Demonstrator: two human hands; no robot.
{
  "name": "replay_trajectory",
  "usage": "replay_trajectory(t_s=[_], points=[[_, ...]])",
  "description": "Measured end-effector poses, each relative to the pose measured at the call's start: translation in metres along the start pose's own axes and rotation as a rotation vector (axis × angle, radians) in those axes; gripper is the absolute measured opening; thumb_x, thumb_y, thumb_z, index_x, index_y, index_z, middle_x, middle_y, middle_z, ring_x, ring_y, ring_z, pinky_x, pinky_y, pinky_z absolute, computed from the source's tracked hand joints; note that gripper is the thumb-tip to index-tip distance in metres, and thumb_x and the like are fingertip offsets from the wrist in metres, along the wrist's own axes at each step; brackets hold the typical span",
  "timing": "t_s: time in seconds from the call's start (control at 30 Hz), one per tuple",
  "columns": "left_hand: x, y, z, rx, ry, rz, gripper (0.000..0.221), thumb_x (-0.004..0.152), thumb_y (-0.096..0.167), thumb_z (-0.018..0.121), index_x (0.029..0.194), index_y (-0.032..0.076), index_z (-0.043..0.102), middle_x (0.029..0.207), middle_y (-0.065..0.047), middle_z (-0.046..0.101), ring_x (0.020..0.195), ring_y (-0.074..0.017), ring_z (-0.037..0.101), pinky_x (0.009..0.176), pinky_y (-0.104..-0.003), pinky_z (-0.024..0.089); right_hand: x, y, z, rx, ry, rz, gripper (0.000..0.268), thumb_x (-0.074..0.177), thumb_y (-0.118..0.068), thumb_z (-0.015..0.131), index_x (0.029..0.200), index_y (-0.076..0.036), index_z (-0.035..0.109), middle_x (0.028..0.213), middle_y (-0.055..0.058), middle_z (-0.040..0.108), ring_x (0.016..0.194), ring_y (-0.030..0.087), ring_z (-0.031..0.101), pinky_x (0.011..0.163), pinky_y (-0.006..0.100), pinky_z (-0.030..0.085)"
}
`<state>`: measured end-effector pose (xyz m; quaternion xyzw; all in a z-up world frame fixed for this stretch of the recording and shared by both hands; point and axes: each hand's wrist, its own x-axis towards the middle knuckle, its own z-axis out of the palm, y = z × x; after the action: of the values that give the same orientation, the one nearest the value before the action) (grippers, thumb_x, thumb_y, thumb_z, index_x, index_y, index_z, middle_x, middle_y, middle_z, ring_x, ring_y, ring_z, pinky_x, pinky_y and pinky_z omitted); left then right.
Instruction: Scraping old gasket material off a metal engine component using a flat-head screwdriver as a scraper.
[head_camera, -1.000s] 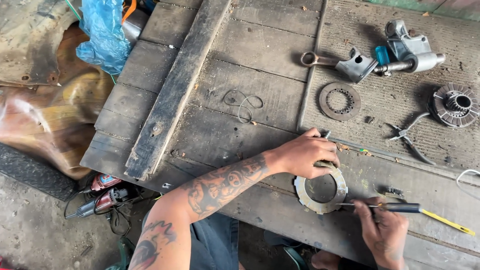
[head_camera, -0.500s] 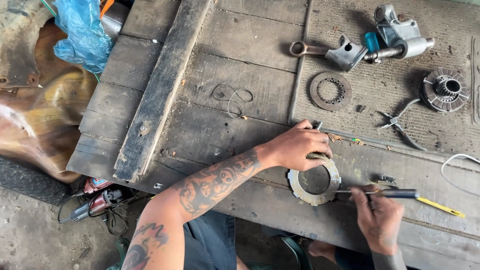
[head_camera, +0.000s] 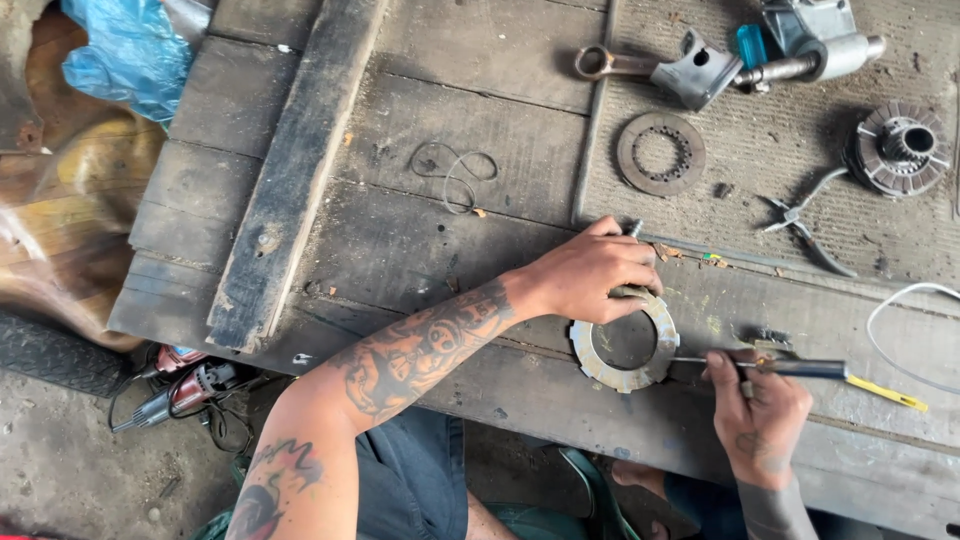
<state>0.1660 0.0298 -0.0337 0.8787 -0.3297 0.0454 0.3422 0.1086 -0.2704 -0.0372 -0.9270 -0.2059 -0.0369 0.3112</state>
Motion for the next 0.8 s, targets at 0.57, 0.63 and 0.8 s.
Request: replay_trajectory(t_s=[0.57,0.63,0.8], points=[[0.002,0.008,-0.009,-0.072,0.034,-0.019,0.014,0.093,0.03,0.074,0.095,0.016,0.075,0.093,0.0,0.069,0.09,-0.0205,0.067,0.095,-0.04,0.037,0.01,-0.016,-0.006,0.194,0.073,0.026,0.033,0.105,-0.019,0.071,0.074,-0.008,0.069,0.067,0.004,0.069,0.072,0.034,0.07,0.067,0.039,0.054],[0.003,0.01,-0.012,-0.084,0.01,-0.033,0.013,0.093,0.029,0.074,0.093,0.015,0.075,0.092,-0.001,0.07,0.089,-0.0206,0.067,0.095,-0.04,0.037,0.014,-0.032,-0.008,0.205,0.025,-0.07,0.022,0.099,-0.022,0.074,0.08,-0.012,0.075,0.073,0.003,0.072,0.074,0.032,0.069,0.07,0.038,0.056],[0.002,0.009,-0.011,-0.071,0.009,-0.028,0.014,0.093,0.029,0.075,0.094,0.015,0.075,0.093,-0.001,0.07,0.09,-0.0204,0.067,0.095,-0.04,0.038,0.006,-0.008,-0.004,0.185,0.057,-0.032,0.025,0.103,-0.018,0.072,0.081,-0.007,0.072,0.076,0.009,0.072,0.077,0.039,0.068,0.074,0.042,0.053]])
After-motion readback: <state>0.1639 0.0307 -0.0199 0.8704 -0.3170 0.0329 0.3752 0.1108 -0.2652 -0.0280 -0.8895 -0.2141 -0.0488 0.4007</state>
